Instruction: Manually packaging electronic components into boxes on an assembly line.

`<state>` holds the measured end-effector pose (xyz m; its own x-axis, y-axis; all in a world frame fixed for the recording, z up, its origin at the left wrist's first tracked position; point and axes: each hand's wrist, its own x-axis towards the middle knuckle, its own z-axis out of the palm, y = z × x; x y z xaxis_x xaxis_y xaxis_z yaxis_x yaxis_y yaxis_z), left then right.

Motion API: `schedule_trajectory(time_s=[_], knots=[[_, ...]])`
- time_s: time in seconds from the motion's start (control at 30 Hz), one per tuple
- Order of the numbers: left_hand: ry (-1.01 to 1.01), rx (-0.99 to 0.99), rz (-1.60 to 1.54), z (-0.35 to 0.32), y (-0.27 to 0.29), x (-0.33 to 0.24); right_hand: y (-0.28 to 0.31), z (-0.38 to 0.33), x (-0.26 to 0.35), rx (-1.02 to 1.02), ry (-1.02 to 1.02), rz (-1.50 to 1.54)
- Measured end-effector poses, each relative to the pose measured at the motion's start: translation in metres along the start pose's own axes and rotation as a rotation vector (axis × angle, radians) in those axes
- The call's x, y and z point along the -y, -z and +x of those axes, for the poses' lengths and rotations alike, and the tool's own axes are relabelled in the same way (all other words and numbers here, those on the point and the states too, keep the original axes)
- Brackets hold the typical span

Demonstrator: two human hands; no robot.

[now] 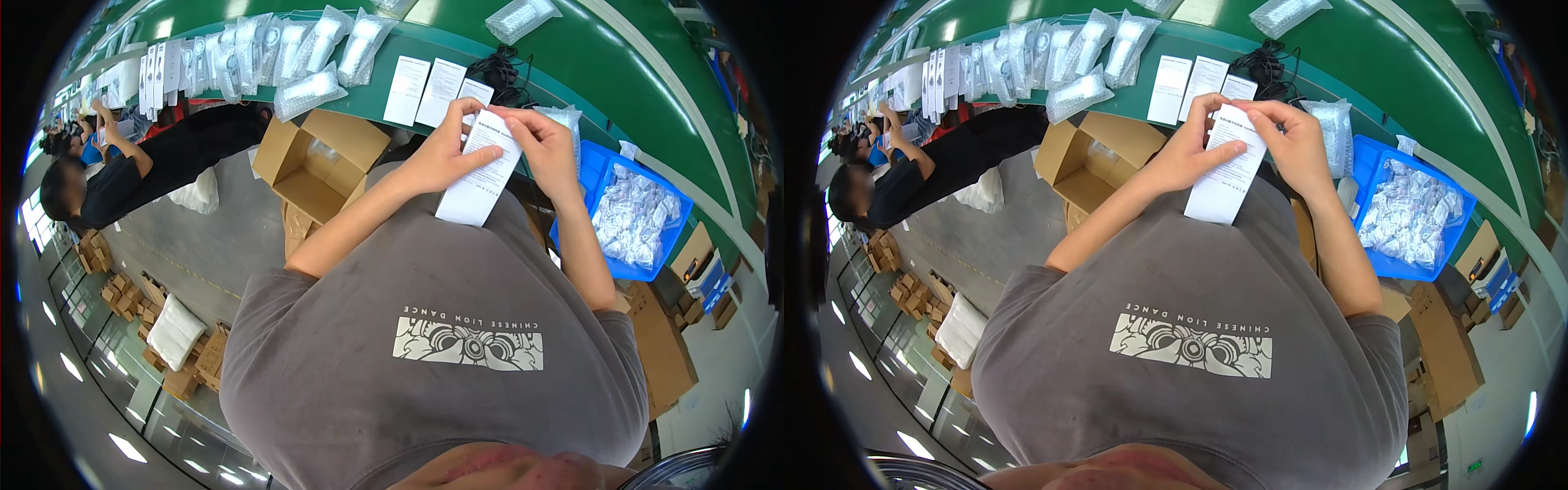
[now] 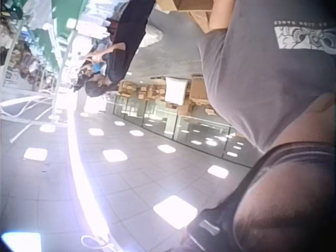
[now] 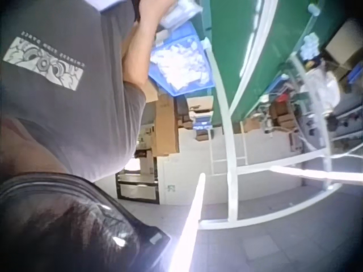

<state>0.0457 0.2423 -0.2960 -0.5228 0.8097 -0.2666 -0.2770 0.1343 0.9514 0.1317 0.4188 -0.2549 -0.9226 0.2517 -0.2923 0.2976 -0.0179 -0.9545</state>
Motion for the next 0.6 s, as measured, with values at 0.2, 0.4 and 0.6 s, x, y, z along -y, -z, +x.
schedule_trajectory(time_s=[0.2,0.4,0.6], knots=[[0.014,-0.002,0.016,-0.014,0.023,-0.004,-0.027,-0.002,0.01,0.061,0.257,-0.226],[0.013,-0.206,0.124,-0.013,0.065,0.004,-0.039,0.026,-0.001,0.02,0.236,-0.14],[0.102,-0.436,-0.102,0.034,0.212,0.069,0.048,0.085,-0.061,-0.338,-0.031,0.143]])
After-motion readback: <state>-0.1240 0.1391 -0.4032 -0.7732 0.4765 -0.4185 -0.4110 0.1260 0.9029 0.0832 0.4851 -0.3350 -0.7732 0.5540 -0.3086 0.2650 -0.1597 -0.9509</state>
